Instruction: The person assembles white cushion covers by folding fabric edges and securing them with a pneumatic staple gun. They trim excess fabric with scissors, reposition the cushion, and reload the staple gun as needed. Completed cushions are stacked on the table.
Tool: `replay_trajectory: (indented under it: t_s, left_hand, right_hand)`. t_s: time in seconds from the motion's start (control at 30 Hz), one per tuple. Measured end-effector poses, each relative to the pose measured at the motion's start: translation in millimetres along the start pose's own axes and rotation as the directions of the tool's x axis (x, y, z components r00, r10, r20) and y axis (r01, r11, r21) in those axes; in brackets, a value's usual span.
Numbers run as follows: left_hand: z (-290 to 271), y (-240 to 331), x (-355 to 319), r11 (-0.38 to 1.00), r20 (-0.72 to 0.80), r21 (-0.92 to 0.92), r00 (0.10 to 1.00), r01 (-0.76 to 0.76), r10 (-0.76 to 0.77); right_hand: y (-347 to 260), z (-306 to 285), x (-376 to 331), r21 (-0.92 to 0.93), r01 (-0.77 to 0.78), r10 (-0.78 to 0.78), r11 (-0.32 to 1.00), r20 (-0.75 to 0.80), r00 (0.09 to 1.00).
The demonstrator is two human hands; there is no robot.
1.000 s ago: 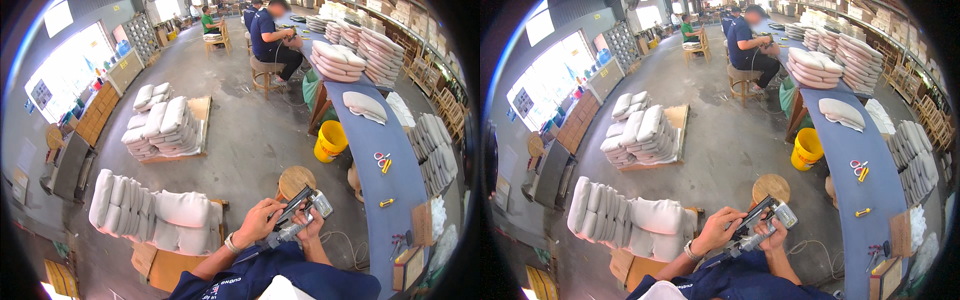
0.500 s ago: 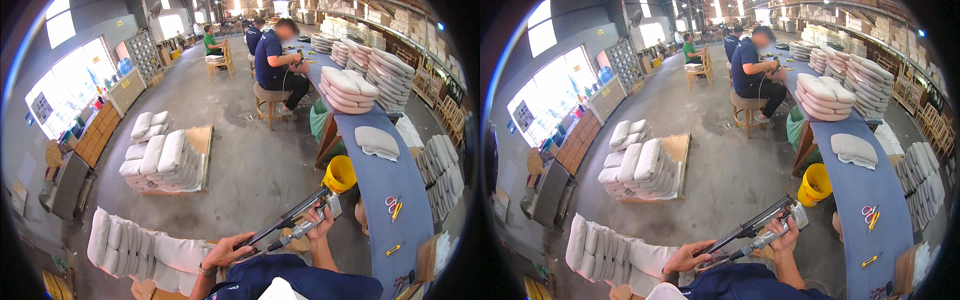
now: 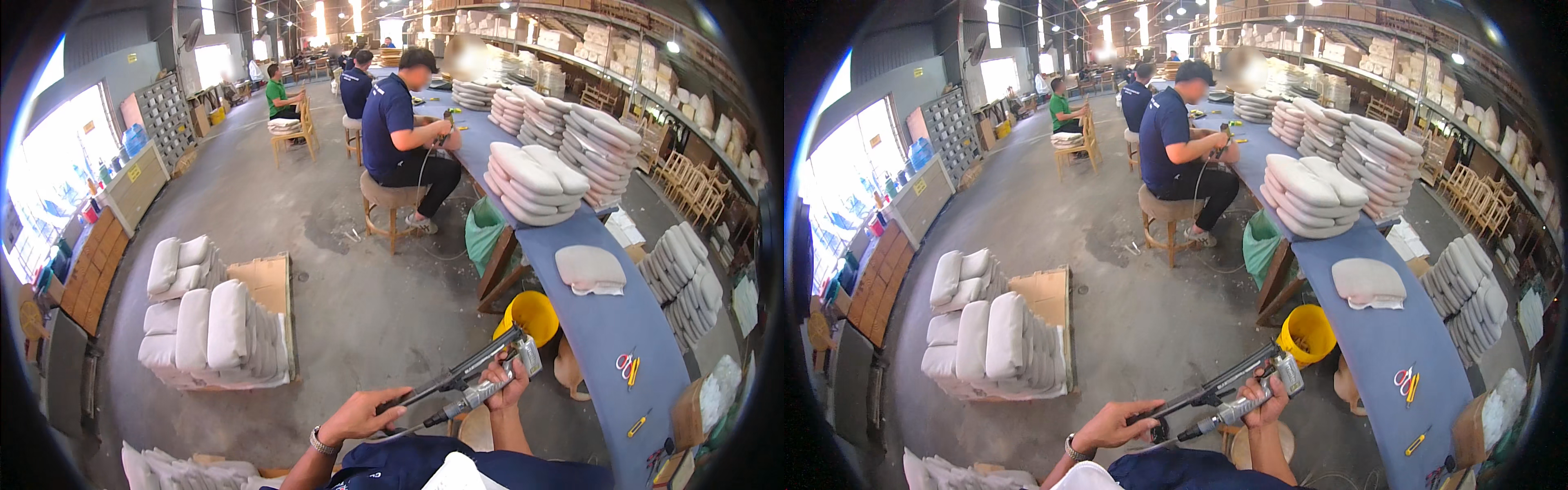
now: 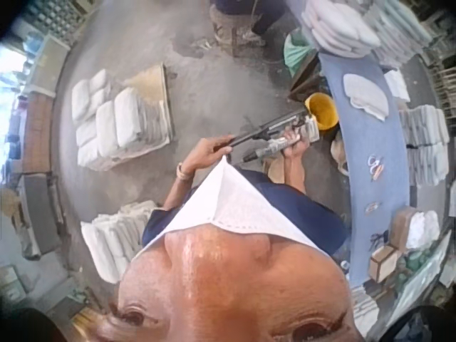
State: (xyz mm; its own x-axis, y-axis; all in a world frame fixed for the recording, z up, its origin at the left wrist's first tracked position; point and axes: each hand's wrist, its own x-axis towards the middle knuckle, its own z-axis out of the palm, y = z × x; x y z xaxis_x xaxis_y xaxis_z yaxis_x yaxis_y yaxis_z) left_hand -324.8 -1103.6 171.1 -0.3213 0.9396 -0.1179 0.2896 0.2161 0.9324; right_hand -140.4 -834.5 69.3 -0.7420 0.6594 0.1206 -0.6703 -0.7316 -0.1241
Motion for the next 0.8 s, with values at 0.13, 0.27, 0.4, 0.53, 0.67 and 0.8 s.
replay_trajectory:
  t_s: [0.13,0.27,0.4,0.53,0.67,0.8]
  left_hand:
    - [-32,-14,33,0.999,0.092,0.020,0.995,0.028,-0.030]
    - [-37,-28,57,1.000,0.135,-0.002,0.991,0.020,-0.019]
    - [-51,-35,80,0.997,0.197,0.061,0.978,0.054,-0.065]
    - [-73,-24,93,0.992,0.240,-0.009,0.963,0.125,-0.119]
    - [-76,-35,126,0.992,0.254,0.123,0.967,0.004,-0.035]
    - [-66,-25,186,0.989,0.273,0.143,0.962,-0.041,0.000]
  right_hand:
    - [28,-12,17,-0.020,-0.011,0.010,1.000,-0.043,0.999]
    - [55,-22,18,-0.037,-0.009,0.004,0.999,-0.122,0.993]
    - [61,-33,24,-0.053,0.058,-0.067,0.997,-0.180,0.981]
    - [40,-41,45,0.007,0.167,-0.163,0.986,-0.164,0.973]
    - [28,-52,71,0.052,0.164,-0.156,0.985,-0.121,0.980]
    - [13,-71,96,0.083,0.191,-0.177,0.978,-0.154,0.972]
